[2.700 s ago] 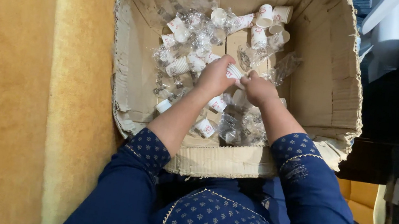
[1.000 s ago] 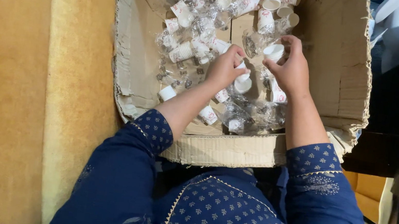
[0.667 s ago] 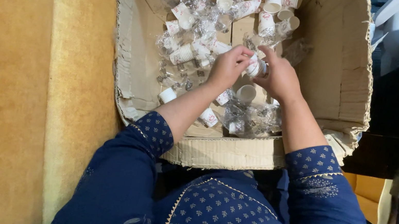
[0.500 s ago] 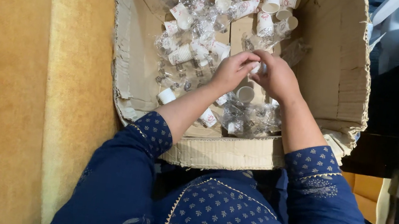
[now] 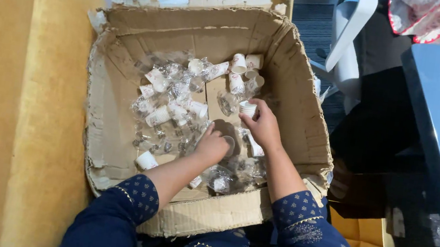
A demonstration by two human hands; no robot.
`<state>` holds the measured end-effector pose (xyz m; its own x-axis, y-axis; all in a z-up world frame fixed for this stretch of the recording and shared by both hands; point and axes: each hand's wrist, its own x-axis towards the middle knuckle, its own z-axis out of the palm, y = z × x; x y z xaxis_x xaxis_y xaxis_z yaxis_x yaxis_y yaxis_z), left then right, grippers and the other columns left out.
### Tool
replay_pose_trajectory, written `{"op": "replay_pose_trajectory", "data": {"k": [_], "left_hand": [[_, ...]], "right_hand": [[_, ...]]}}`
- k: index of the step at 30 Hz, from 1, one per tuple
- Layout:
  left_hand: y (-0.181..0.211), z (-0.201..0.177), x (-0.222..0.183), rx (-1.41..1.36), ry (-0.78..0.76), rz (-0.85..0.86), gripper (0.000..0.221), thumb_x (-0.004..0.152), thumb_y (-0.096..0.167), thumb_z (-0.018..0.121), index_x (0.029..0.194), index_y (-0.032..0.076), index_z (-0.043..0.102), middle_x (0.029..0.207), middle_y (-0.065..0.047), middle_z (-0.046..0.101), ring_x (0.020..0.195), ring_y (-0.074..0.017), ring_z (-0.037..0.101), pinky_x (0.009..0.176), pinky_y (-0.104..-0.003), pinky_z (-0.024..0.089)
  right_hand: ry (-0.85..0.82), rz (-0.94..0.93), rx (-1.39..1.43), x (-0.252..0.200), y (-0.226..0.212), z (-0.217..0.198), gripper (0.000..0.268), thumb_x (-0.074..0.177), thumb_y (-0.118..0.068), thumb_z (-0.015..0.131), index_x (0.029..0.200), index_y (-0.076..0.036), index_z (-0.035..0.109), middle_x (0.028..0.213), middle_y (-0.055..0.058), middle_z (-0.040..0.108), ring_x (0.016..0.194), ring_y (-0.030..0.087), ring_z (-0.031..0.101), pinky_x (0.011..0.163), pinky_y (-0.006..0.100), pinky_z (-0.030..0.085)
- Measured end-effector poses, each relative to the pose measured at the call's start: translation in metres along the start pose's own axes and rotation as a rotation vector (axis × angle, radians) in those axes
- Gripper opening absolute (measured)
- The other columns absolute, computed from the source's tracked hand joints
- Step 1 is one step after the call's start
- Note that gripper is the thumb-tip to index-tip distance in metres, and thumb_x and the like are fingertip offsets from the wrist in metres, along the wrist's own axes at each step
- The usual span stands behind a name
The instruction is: Sorting and stacking small paper cups from a cardboard box onto a table.
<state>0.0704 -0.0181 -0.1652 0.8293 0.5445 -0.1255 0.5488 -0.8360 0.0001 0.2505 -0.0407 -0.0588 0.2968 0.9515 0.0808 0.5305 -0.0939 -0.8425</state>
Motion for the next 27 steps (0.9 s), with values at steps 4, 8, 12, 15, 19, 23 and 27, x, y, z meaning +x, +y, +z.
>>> {"op": "replay_pose_trajectory", "data": {"k": [4, 8, 12, 15, 19, 23, 27], "left_hand": [[-0.004, -0.014, 0.000, -0.078, -0.027, -0.095, 0.016, 0.087, 0.016, 0.061, 0.089, 0.017, 0.077, 0.094, -0.005, 0.075, 0.104, -0.0245, 0.067, 0.120, -0.056, 0.028], [-0.005, -0.023, -0.002, -0.252, 0.105, -0.142, 0.012, 0.083, 0.012, 0.065, 0.083, 0.016, 0.077, 0.089, -0.006, 0.074, 0.100, -0.0277, 0.067, 0.111, -0.048, 0.041], [-0.003, -0.061, -0.010, -0.401, 0.238, -0.127, 0.026, 0.065, 0.024, 0.078, 0.084, 0.007, 0.075, 0.093, -0.010, 0.072, 0.102, -0.0325, 0.063, 0.091, -0.043, 0.050], [-0.008, -0.067, -0.005, -0.483, 0.194, -0.175, 0.020, 0.084, 0.027, 0.073, 0.095, 0.010, 0.077, 0.098, -0.011, 0.071, 0.103, -0.0322, 0.063, 0.091, -0.045, 0.050], [-0.025, -0.086, -0.003, -0.500, 0.384, -0.269, 0.020, 0.093, 0.026, 0.069, 0.094, 0.007, 0.075, 0.098, -0.012, 0.071, 0.099, -0.0332, 0.065, 0.089, -0.046, 0.051], [-0.033, -0.097, -0.005, -0.744, 0.660, -0.366, 0.025, 0.097, 0.026, 0.065, 0.102, 0.002, 0.072, 0.101, -0.016, 0.069, 0.094, -0.0375, 0.066, 0.081, -0.045, 0.053], [-0.030, -0.068, 0.004, -0.789, 0.453, -0.315, 0.031, 0.102, 0.028, 0.058, 0.097, 0.000, 0.070, 0.100, -0.018, 0.067, 0.096, -0.0391, 0.066, 0.083, -0.046, 0.052]], "right_hand": [[-0.014, 0.053, -0.016, 0.001, 0.000, -0.002, 0.047, 0.084, -0.026, 0.082, 0.125, -0.009, 0.064, 0.075, 0.009, 0.062, 0.067, 0.017, 0.058, 0.064, 0.035, 0.051], [-0.013, 0.052, -0.011, 0.002, -0.001, -0.003, 0.047, 0.084, -0.026, 0.082, 0.124, -0.009, 0.063, 0.075, 0.008, 0.063, 0.067, 0.016, 0.061, 0.064, 0.034, 0.052], [-0.018, 0.022, -0.010, 0.002, 0.005, -0.001, 0.049, 0.084, -0.026, 0.082, 0.125, -0.008, 0.062, 0.077, 0.008, 0.064, 0.067, 0.016, 0.062, 0.064, 0.034, 0.053], [-0.032, 0.039, -0.001, 0.002, 0.000, -0.003, 0.050, 0.083, -0.025, 0.082, 0.126, -0.009, 0.062, 0.080, 0.011, 0.067, 0.069, 0.018, 0.063, 0.066, 0.035, 0.053], [-0.062, -0.007, -0.061, 0.003, 0.015, 0.000, 0.055, 0.080, -0.023, 0.084, 0.128, -0.009, 0.062, 0.093, 0.015, 0.070, 0.074, 0.023, 0.065, 0.070, 0.037, 0.054], [-0.226, -0.156, -0.121, 0.002, 0.020, 0.012, 0.073, 0.072, -0.018, 0.088, 0.138, -0.011, 0.056, 0.111, 0.018, 0.071, 0.088, 0.029, 0.069, 0.079, 0.040, 0.055], [-0.345, -0.092, -0.123, -0.003, -0.002, 0.010, 0.090, 0.073, -0.018, 0.087, 0.151, -0.015, 0.044, 0.107, 0.018, 0.070, 0.090, 0.032, 0.069, 0.082, 0.040, 0.055]]}}
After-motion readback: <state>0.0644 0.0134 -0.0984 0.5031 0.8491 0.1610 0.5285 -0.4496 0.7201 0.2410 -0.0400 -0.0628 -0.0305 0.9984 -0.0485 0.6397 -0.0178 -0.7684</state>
